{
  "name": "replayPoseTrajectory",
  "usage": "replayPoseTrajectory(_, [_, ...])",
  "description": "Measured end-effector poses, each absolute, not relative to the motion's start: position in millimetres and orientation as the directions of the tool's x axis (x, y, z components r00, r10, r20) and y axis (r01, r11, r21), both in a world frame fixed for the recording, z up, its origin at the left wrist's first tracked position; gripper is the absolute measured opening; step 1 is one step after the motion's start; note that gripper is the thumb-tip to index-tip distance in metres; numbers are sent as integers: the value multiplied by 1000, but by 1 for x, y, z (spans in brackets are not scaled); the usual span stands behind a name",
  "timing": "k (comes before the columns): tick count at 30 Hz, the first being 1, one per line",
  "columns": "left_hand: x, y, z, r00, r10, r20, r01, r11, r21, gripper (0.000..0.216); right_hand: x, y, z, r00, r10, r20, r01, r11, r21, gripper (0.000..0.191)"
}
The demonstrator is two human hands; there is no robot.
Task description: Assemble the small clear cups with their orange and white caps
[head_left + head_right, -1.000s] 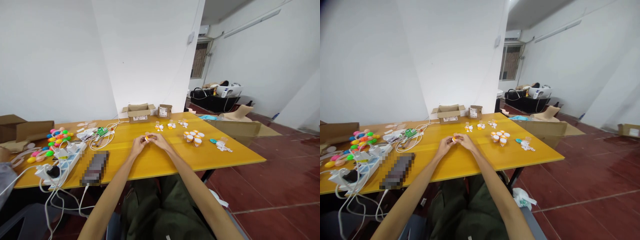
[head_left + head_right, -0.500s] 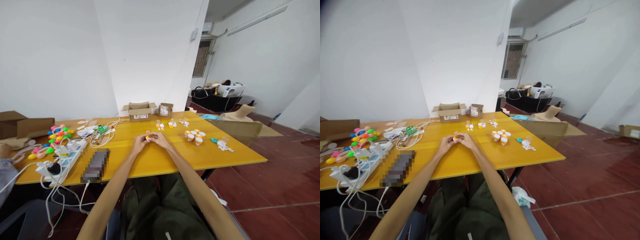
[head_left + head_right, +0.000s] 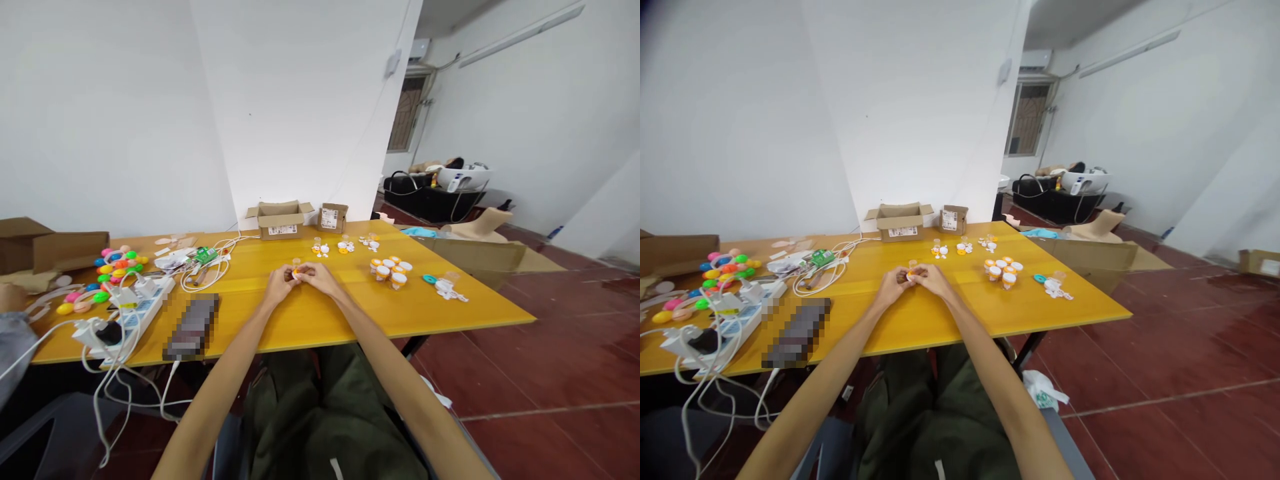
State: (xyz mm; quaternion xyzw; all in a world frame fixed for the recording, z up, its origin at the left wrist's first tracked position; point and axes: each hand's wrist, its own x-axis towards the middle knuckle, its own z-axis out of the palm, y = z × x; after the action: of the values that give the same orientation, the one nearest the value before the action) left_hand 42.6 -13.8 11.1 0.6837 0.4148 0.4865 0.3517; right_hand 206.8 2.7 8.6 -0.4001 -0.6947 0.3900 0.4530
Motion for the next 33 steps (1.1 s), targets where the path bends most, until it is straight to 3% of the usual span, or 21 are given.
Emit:
replayPoseTrajectory(17, [41,-18,15,234,857,460,448,-515,731,22,203,3,8,-255,914,316,306,386,-870,13])
replayPoseTrajectory(33, [42,-17,16,222,881,418,482,-472,738,20,201,-10,19,-289,878,382,463,477,-747,14])
